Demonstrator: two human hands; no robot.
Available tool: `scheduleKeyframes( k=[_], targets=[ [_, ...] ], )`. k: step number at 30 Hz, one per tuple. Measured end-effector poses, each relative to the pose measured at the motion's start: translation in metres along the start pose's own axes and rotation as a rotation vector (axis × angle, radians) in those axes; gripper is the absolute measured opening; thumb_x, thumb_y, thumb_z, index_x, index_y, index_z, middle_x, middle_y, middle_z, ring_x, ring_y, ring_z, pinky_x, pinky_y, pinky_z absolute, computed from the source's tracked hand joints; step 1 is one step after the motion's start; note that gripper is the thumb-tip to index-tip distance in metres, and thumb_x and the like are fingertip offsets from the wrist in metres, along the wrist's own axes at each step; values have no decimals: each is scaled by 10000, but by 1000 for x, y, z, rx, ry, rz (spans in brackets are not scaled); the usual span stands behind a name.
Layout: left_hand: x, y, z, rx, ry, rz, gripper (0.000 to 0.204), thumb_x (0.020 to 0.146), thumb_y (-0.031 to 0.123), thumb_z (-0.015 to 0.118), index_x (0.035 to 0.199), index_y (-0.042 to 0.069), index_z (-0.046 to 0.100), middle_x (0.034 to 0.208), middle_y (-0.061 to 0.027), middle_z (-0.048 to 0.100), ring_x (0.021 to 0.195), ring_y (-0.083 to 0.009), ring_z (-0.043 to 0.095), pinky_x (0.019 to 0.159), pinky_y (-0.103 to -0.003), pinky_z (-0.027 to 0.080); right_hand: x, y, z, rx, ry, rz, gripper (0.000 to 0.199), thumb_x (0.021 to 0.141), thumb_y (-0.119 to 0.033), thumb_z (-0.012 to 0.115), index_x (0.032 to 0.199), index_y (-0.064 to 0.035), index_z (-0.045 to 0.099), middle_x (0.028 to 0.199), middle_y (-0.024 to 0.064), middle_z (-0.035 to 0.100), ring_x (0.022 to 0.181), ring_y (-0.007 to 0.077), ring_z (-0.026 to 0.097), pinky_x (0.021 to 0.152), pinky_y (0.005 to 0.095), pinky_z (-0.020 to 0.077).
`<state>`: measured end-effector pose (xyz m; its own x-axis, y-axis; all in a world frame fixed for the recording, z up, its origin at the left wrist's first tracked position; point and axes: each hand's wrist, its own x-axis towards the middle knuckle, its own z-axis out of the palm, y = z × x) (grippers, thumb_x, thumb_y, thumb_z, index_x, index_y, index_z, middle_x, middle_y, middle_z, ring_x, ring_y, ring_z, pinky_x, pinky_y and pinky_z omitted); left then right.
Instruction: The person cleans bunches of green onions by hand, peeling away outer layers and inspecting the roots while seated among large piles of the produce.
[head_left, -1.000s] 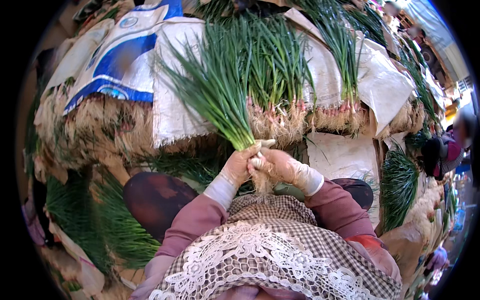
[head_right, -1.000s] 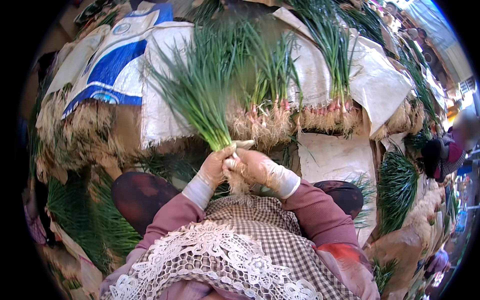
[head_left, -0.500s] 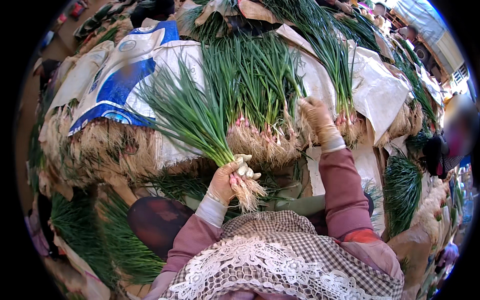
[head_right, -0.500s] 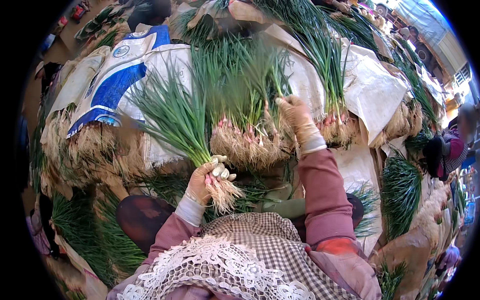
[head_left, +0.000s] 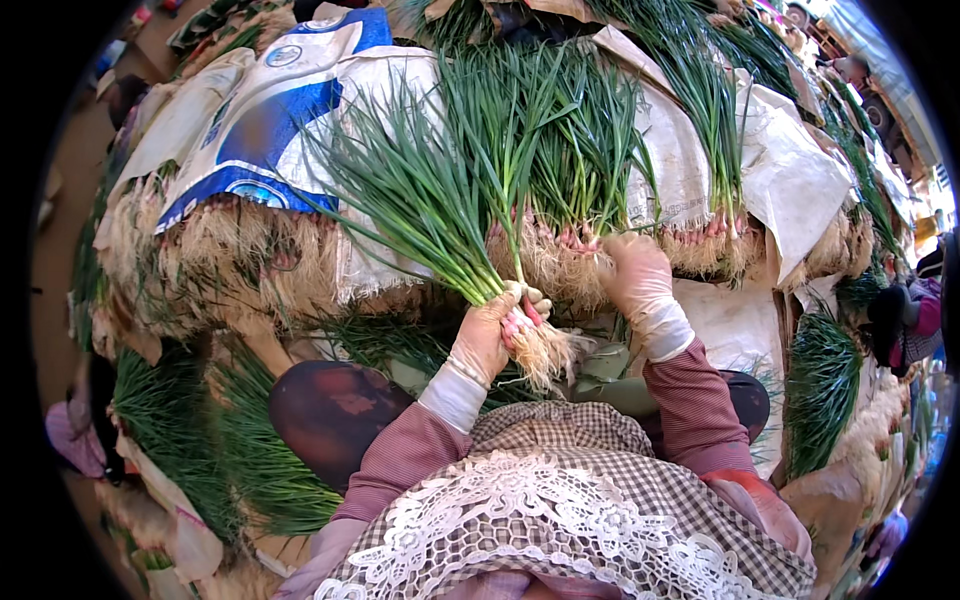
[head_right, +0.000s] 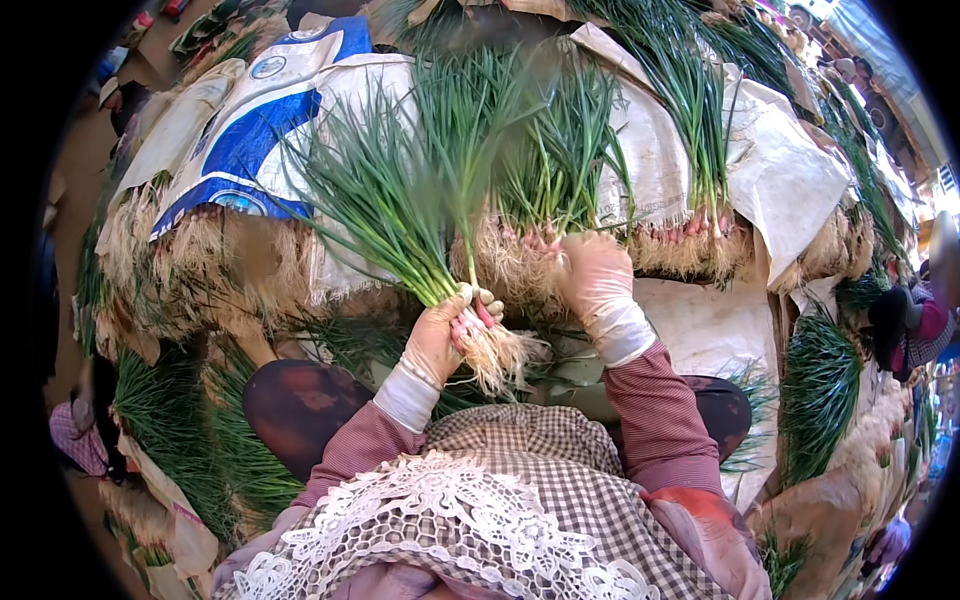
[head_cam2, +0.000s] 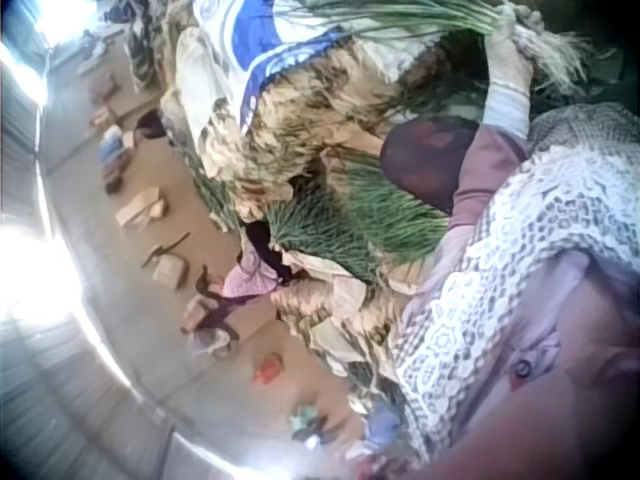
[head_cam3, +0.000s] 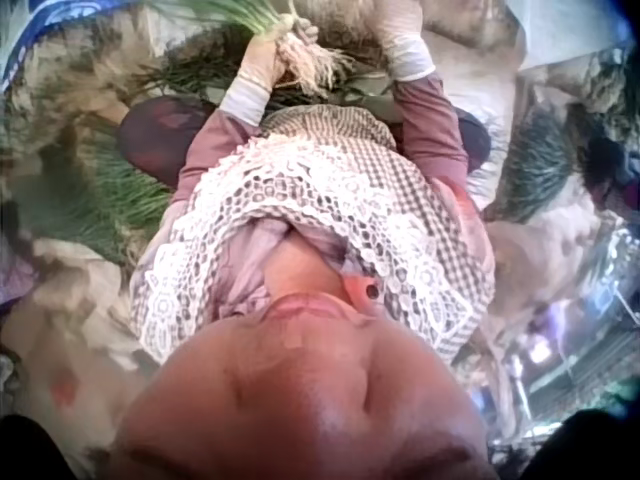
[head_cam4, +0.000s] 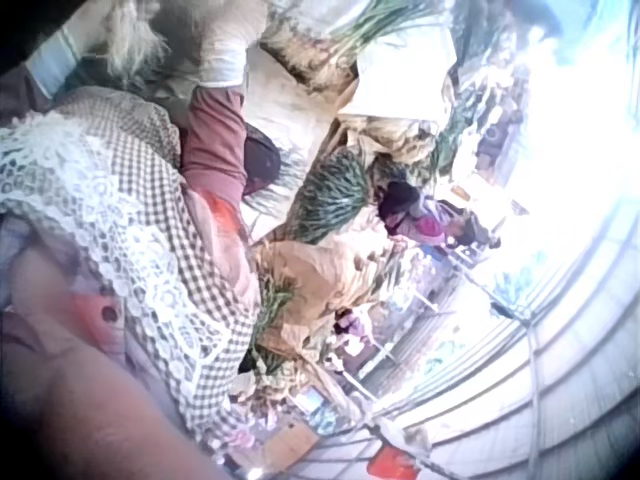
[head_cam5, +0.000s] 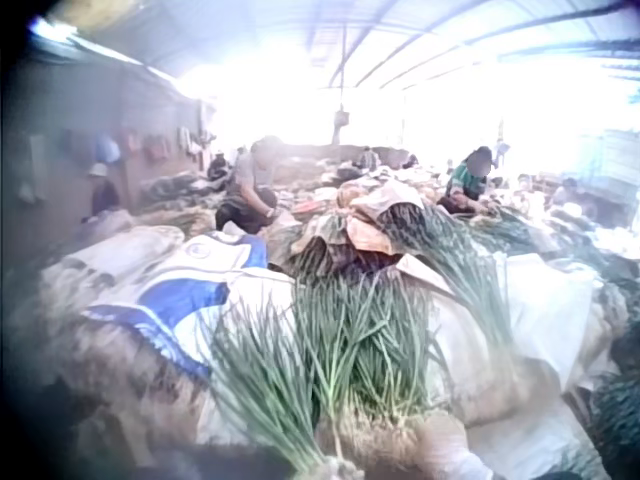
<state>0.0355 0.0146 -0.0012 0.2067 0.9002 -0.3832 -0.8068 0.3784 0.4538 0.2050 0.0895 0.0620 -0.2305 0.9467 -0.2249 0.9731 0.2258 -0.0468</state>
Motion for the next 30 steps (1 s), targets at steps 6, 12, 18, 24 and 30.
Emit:
scheduleKeyframes(
  k=[6, 12, 18, 24, 30],
  targets=[
    [-4, -12, -4, 325, 19, 45, 92, 777, 97, 537, 796, 20, 491, 668, -78, 544, 625, -179, 561, 588, -289, 481, 31, -56, 72, 1588, -170, -116, 339, 816, -295, 498, 946, 17, 516, 784, 94, 578, 666, 180, 540, 624, 291, 435],
    [-20, -6, -14, 2, -73, 100, 93, 780, 121, 518, 780, 40, 472, 667, -68, 505, 608, -182, 518, 593, -301, 454, 12, -75, 99, 1919, -264, 199, 250, 867, -260, 405, 747, -56, 483, 593, 10, 466, 501, 83, 392, 462, 203, 359],
    [-34, 2, 6, -99, -166, 99, 260, 797, 187, 509, 981, 11, 458, 606, -21, 458, 562, -139, 476, 579, -285, 421, 15, -67, 32, 2166, -159, -83, 225, 849, -247, 425, 696, -84, 452, 506, -47, 387, 391, 60, 333, 359, 180, 281],
    [-50, 38, 21, 70, -391, 370, 345, 772, 167, 518, 1029, -40, 414, 599, -63, 465, 523, -161, 484, 552, -306, 427, -15, -10, 70, 176, -456, -213, 401, 800, -406, 451, 902, -33, 557, 974, 80, 564, 881, 231, 541, 742, 339, 441],
    [-23, 17, -1, -182, -308, 13, 363, 782, 188, 510, 1059, -40, 455, 588, -39, 469, 612, -178, 492, 653, -331, 433, 24, 13, -2, 358, -106, 345, 451, 799, -455, 429, 976, -56, 542, 918, 126, 574, 868, 251, 542, 772, 349, 410]
  ],
)
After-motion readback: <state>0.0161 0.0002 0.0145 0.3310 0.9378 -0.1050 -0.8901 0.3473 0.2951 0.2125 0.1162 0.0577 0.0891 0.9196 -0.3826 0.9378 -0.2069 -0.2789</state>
